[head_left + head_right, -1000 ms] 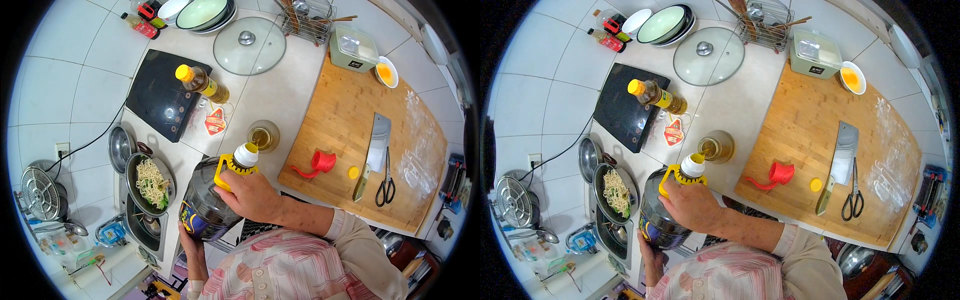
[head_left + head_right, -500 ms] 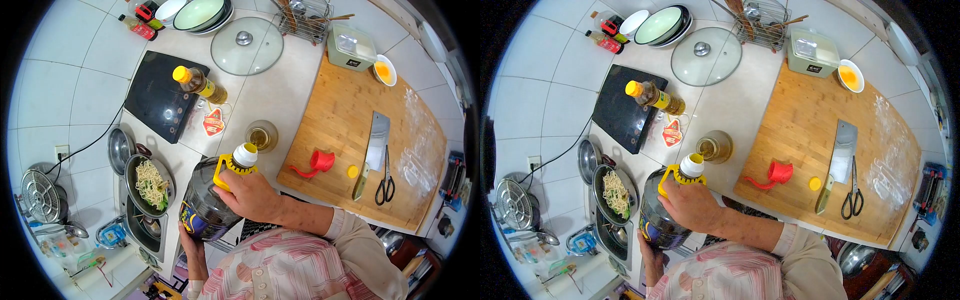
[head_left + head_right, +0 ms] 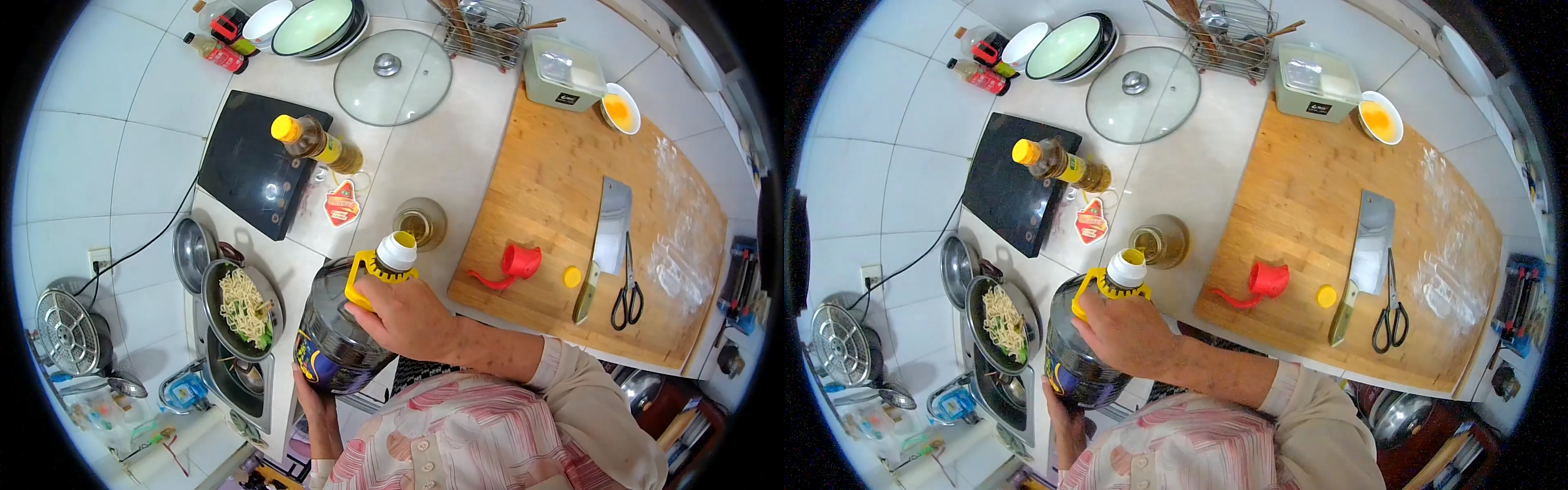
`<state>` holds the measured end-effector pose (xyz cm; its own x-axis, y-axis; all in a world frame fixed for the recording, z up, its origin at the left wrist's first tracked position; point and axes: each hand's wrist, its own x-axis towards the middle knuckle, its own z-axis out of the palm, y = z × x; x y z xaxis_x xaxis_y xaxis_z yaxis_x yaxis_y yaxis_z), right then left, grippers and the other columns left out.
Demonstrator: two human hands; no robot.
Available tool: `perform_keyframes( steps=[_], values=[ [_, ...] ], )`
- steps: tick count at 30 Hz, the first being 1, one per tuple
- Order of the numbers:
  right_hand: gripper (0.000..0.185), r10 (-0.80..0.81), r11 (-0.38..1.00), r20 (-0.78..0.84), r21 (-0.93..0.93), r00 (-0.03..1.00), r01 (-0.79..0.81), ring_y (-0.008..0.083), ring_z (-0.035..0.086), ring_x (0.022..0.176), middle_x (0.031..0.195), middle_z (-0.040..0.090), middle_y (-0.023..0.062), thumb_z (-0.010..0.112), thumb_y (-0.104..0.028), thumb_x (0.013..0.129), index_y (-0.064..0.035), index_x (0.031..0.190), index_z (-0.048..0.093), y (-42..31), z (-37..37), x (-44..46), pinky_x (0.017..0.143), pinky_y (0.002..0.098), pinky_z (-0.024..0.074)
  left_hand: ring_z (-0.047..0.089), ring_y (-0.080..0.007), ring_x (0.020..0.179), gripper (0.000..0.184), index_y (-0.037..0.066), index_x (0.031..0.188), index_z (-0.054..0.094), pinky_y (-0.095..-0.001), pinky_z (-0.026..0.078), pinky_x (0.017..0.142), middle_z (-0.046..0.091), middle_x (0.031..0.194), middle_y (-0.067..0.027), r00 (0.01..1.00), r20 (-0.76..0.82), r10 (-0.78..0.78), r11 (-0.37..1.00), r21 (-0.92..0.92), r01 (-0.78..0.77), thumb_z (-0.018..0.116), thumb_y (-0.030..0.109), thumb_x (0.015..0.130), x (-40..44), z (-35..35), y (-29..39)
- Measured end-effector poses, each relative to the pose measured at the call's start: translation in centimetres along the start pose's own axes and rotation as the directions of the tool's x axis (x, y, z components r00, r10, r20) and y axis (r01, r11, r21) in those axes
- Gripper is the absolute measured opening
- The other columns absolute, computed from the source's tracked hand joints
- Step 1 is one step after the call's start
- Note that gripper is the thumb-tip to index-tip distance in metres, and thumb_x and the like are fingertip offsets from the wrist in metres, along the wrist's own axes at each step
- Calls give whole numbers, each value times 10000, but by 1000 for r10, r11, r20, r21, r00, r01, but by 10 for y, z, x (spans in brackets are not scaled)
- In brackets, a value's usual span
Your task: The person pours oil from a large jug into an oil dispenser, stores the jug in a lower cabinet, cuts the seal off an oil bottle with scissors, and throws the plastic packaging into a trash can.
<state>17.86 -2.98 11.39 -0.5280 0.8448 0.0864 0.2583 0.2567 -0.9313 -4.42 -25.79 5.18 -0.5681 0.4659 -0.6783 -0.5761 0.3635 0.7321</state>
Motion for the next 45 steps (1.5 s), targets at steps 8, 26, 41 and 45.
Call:
perform_keyframes(
  steps=[8,26,41,45],
  values=[
    [228,9,1000,-4,13,1000,-9,365,612,601,678,605,167,643,-186,862,-25,919,492,2,1,-1,522,441,474,539,-288,1171,590,63,1342,445,-465,420,1016,543,1297,-128,998,58,16,1000,-13,-15,380,520,975,0,-2,3],
    [227,7,1000,-15,8,1000,-6,368,612,607,692,609,163,641,-195,865,-31,905,489,2,2,0,521,442,473,546,-305,1167,624,64,1348,440,-472,442,996,540,1296,-140,999,35,-7,1000,19,6,405,548,957,0,-7,6],
    [233,-6,1000,-27,23,1000,6,374,607,603,706,608,173,647,-192,858,-26,889,486,3,3,2,520,449,470,560,-295,1149,594,54,1326,459,-466,447,992,554,1279,-142,999,15,28,999,33,-29,393,525,971,3,-6,11],
    [233,3,1000,-18,30,1000,-3,374,608,607,708,609,174,648,-187,857,-24,889,484,2,3,2,523,449,470,561,-250,1145,614,3,1313,445,-411,410,1021,555,1265,-138,1000,31,2,1000,-17,-1,438,509,966,1,-3,14]
  ],
)
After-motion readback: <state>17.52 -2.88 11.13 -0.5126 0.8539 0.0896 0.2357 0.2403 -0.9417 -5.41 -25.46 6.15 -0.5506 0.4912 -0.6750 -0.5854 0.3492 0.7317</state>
